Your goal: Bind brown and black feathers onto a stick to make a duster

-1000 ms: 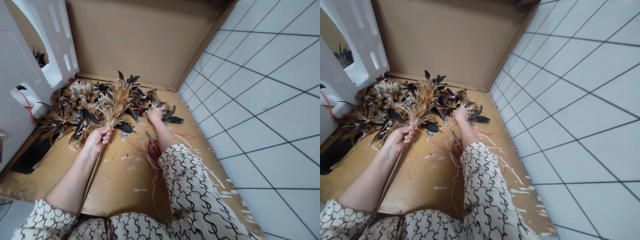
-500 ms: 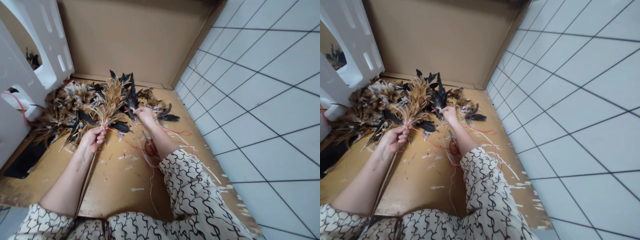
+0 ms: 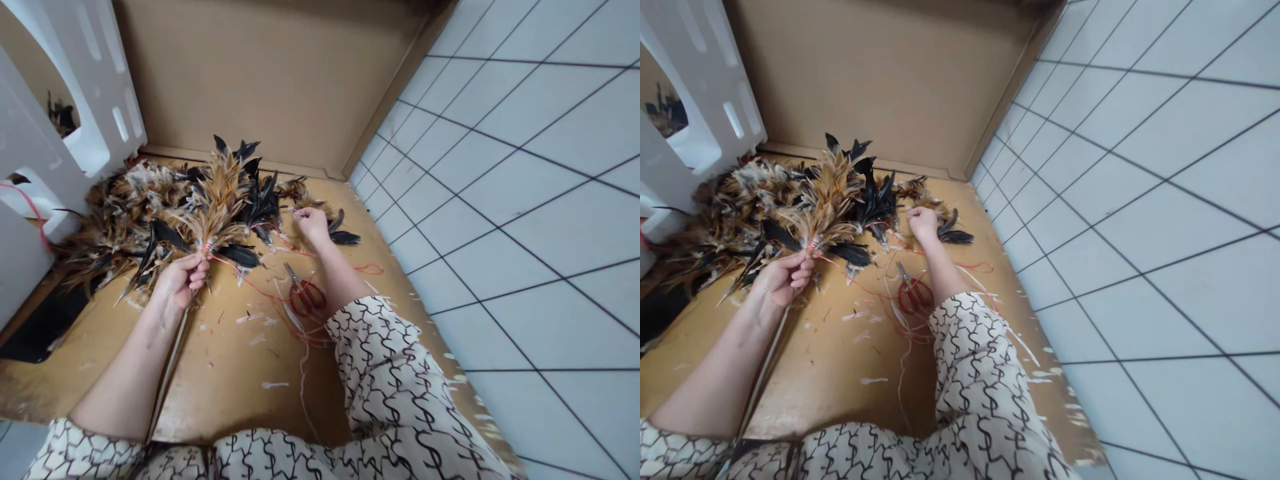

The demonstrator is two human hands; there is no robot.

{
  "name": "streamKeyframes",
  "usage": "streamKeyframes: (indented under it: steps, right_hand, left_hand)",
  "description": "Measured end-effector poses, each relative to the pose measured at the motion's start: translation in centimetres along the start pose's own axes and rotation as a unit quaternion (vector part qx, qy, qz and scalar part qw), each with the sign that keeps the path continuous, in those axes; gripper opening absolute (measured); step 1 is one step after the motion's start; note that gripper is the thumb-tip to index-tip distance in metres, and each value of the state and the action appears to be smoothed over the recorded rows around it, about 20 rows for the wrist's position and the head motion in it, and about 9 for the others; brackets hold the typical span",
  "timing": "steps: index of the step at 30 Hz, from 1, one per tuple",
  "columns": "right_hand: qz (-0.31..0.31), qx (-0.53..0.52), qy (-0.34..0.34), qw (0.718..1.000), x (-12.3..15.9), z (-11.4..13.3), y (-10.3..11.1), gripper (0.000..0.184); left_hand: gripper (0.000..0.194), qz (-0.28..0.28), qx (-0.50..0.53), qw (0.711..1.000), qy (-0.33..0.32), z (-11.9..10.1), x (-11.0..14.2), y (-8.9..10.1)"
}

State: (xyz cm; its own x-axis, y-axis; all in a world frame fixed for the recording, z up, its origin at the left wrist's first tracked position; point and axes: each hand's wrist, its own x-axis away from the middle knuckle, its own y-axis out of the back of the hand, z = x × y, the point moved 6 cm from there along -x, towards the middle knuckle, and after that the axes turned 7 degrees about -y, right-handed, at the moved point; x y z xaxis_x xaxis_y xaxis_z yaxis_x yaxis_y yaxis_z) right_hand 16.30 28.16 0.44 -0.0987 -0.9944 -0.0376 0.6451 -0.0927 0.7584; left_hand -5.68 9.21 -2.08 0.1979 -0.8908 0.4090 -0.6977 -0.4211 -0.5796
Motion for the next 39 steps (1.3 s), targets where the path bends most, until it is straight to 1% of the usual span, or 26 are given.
streamKeyframes:
  steps: [3, 5, 7, 11, 13, 16, 19, 21, 24, 26, 29, 32, 34, 36, 39]
  right_hand:
    - [0.049, 0.092, 0.021, 0.994, 0.9, 0.2, -1.1, 0.023]
    - [0.063, 0.113, 0.016, 0.991, 1.6, 0.2, -1.6, 0.016]
    - [0.074, 0.158, 0.015, 0.985, 2.1, 0.3, -2.0, 0.012]
    - [0.087, 0.247, 0.013, 0.965, 2.5, 0.3, -1.8, 0.016]
    - [0.078, 0.253, 0.006, 0.964, 2.5, 0.2, -1.1, 0.017]
    - [0.044, 0.247, 0.004, 0.968, 2.6, 0.1, 0.3, 0.02]
    - [0.002, 0.208, 0.024, 0.978, 3.1, 0.5, 1.8, 0.021]
    - [0.003, 0.156, 0.059, 0.986, 3.9, 1.3, 2.4, 0.019]
    - [0.053, 0.061, 0.138, 0.987, 6.0, 3.3, 2.5, 0.016]
    - [0.094, 0.005, 0.212, 0.973, 8.0, 5.3, 2.4, 0.014]
    - [0.139, -0.041, 0.337, 0.93, 11.5, 8.7, 2.5, 0.012]
    - [0.161, -0.022, 0.428, 0.889, 14.6, 11.4, 2.2, 0.014]
    - [0.161, 0.019, 0.464, 0.871, 15.9, 12.7, 1.4, 0.017]
    - [0.154, 0.068, 0.476, 0.863, 16.7, 13.3, 0.4, 0.019]
    - [0.139, 0.136, 0.462, 0.865, 17.0, 13.3, -1.2, 0.018]
  left_hand:
    - [0.023, 0.0, -0.003, 1.0, -0.001, 0.0, 0.1, -0.1]
    - [0.023, -0.002, -0.005, 1.0, 0.0, 0.0, 0.1, -0.2]
    - [0.023, -0.003, -0.006, 1.0, 0.002, 0.0, 0.1, -0.2]
    - [0.023, -0.002, -0.008, 1.0, 0.0, 0.0, 0.2, -0.2]
    - [0.024, -0.002, -0.008, 1.0, -0.001, -0.1, 0.3, -0.2]
    - [0.023, -0.006, -0.007, 1.0, 0.004, 0.0, 0.4, -0.2]
    - [0.02, 0.0, -0.003, 1.0, 0.0, 0.0, 0.3, -0.2]
    - [0.019, 0.007, -0.001, 1.0, -0.005, 0.0, 0.3, -0.2]
    - [0.019, 0.007, -0.008, 1.0, -0.014, 0.0, 0.2, -0.1]
    - [0.02, 0.009, -0.014, 1.0, -0.021, 0.0, 0.2, 0.0]
    - [0.021, 0.021, -0.021, 0.999, -0.029, 0.0, 0.3, -0.1]
    - [0.021, 0.024, -0.037, 0.998, -0.041, -0.1, 0.5, -0.4]
    - [0.019, 0.017, -0.054, 0.997, -0.047, -0.1, 0.7, -0.5]
    - [0.018, 0.013, -0.069, 0.996, -0.048, -0.2, 1.0, -0.7]
    - [0.017, 0.016, -0.078, 0.996, -0.041, -0.1, 1.2, -0.8]
